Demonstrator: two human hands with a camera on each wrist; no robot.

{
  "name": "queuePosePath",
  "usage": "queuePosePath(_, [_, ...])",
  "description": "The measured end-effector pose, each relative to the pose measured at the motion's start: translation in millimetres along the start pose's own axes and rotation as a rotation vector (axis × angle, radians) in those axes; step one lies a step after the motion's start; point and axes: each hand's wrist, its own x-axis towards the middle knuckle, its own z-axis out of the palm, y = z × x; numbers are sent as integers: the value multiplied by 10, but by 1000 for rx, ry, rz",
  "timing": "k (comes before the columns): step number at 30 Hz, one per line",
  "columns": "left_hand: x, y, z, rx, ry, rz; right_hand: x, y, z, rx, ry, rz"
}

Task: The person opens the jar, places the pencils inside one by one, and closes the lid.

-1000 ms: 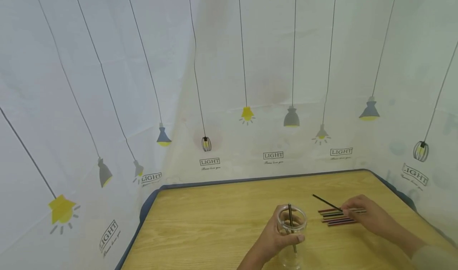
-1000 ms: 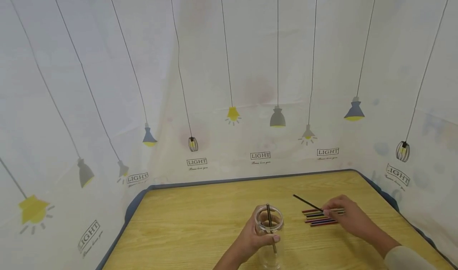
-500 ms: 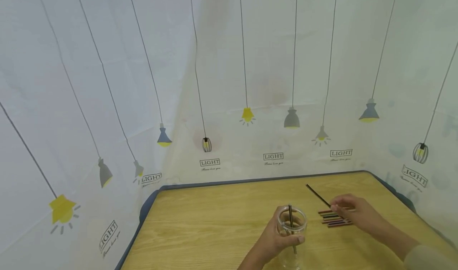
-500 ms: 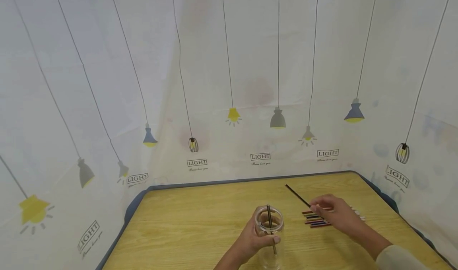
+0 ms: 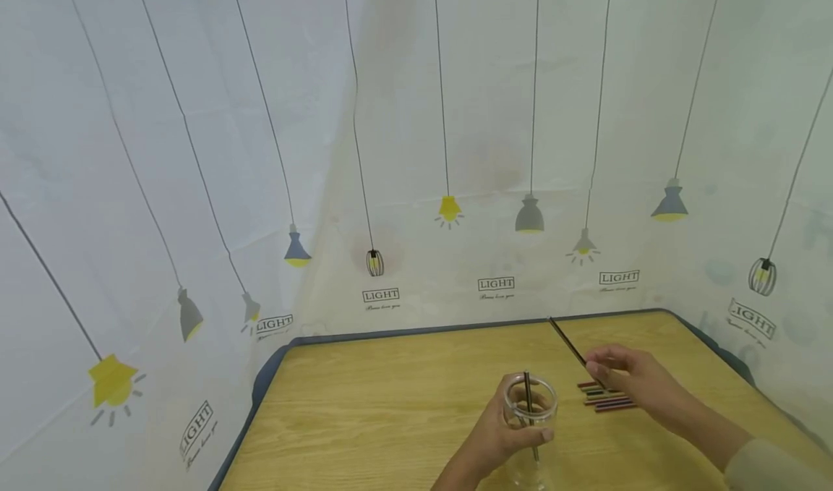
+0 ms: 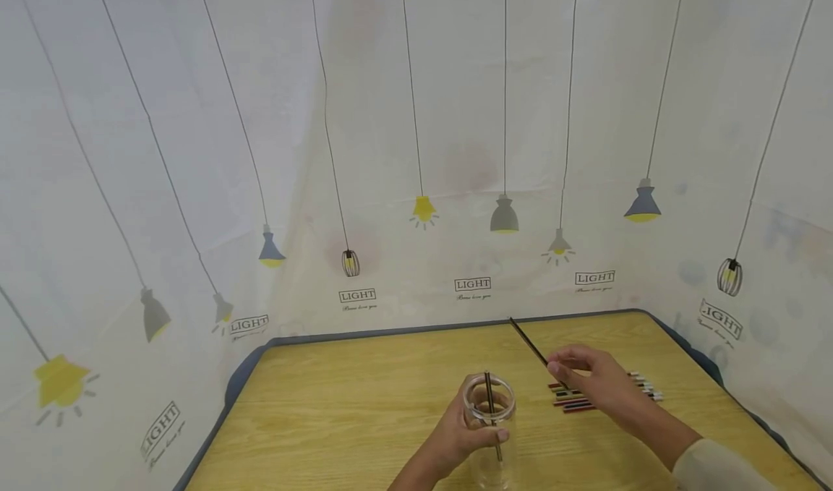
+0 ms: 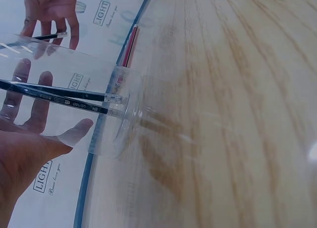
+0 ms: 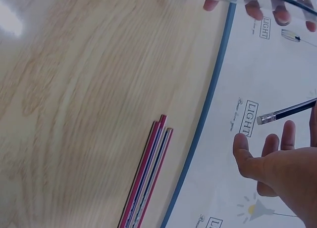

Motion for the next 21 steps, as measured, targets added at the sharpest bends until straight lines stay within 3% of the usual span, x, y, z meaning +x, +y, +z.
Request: queuePosePath(21, [6,-10,0,-11,-3,-1,42,-469,62,132,-30,-94])
